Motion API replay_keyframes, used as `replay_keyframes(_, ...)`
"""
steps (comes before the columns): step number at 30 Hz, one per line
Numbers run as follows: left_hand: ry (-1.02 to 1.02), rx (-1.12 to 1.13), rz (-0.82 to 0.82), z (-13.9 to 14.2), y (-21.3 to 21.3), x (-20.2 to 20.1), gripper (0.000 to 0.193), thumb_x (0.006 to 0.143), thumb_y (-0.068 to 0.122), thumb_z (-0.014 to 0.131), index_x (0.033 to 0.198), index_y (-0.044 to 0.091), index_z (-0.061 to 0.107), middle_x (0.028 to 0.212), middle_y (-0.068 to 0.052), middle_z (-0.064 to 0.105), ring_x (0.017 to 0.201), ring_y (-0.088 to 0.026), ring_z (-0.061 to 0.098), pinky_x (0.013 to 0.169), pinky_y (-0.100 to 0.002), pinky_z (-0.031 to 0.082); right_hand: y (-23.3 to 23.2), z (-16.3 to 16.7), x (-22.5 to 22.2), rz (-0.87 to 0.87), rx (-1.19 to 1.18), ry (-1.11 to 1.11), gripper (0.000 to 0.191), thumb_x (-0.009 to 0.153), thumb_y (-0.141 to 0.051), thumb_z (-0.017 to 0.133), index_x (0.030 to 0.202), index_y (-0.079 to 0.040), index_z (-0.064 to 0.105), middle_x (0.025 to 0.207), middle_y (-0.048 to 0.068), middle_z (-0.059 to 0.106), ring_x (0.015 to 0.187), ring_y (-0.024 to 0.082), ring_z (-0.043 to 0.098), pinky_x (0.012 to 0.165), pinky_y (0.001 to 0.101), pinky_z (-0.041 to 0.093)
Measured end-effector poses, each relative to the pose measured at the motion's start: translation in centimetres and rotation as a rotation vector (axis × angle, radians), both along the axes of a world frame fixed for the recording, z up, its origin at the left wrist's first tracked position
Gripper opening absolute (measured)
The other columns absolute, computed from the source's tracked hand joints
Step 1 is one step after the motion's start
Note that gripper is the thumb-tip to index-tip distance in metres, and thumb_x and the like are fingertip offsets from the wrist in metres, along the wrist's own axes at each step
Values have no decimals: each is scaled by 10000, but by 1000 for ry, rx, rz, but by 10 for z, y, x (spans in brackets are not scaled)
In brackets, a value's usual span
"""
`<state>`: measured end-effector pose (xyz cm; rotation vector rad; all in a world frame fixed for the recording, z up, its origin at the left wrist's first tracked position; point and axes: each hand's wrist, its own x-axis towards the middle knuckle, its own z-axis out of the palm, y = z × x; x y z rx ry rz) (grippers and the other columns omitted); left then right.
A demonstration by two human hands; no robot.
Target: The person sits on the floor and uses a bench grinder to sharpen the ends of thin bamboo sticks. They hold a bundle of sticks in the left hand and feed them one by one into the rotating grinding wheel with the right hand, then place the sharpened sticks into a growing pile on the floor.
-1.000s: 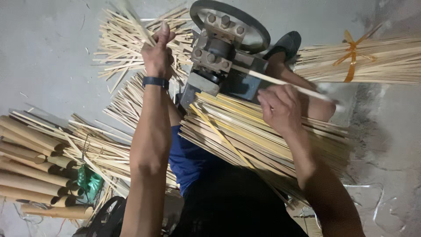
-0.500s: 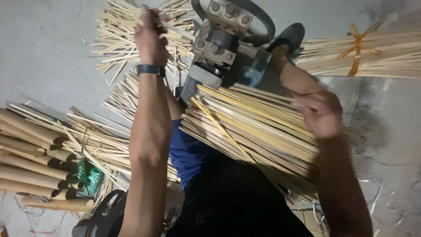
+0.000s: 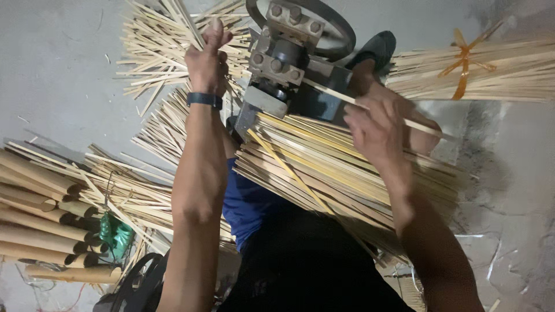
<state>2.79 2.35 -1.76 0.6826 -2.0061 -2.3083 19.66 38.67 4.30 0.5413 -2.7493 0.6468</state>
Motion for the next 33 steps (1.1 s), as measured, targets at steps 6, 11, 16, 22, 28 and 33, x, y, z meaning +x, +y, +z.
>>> replay_keyframes(6, 60, 217, -32, -13, 10, -4, 473, 945, 470, 726, 1005, 6, 664, 952, -140, 794, 543, -66, 505, 401, -210, 366, 21, -18, 15, -148, 141, -515, 171, 966, -169, 761, 1077, -39, 769, 912, 158, 737, 816, 270, 693, 825, 419, 547)
replay_keyframes(11, 101, 280, -7, -21, 9, -11, 410, 957, 474, 685, 988, 67, 649, 860, -94, 767, 558, -69, 503, 414, -215, 352, 55, -16, 24, -85, -135, -377, 212, 972, -27, 624, 1126, -73, 763, 988, 113, 759, 863, 225, 712, 800, 343, 583)
replay_keyframes(16, 129, 192, 62, -20, -22, -12, 439, 994, 513, 632, 1007, 76, 656, 805, -69, 741, 589, -84, 546, 442, -228, 404, 65, -8, 15, -240, -141, -348, 185, 1006, -112, 641, 1139, -137, 768, 964, 125, 718, 727, 276, 697, 660, 392, 575)
replay_keyframes(22, 145, 342, 184, -12, -36, -17, 525, 974, 562, 661, 1011, 39, 630, 641, -2, 524, 541, -127, 553, 441, -328, 513, 24, 0, -22, -105, 104, -421, 180, 1033, -93, 601, 1107, -143, 758, 900, 127, 735, 755, 300, 723, 686, 425, 568)
replay_keyframes(28, -28, 39, 38, -4, -3, 2, 514, 912, 515, 738, 1065, 31, 658, 750, -8, 694, 454, -60, 455, 338, -232, 393, -13, -1, -14, 6, -13, -69, 130, 968, -85, 710, 1062, -11, 759, 982, 131, 719, 901, 302, 684, 818, 424, 532)
replay_keyframes(33, 48, 235, -11, -4, 11, -1, 413, 933, 414, 738, 1034, 34, 613, 860, -111, 806, 428, -67, 437, 331, -235, 370, -1, -11, 10, -115, -60, -700, 216, 926, -154, 727, 1094, -17, 721, 1066, 129, 697, 899, 258, 696, 811, 399, 560)
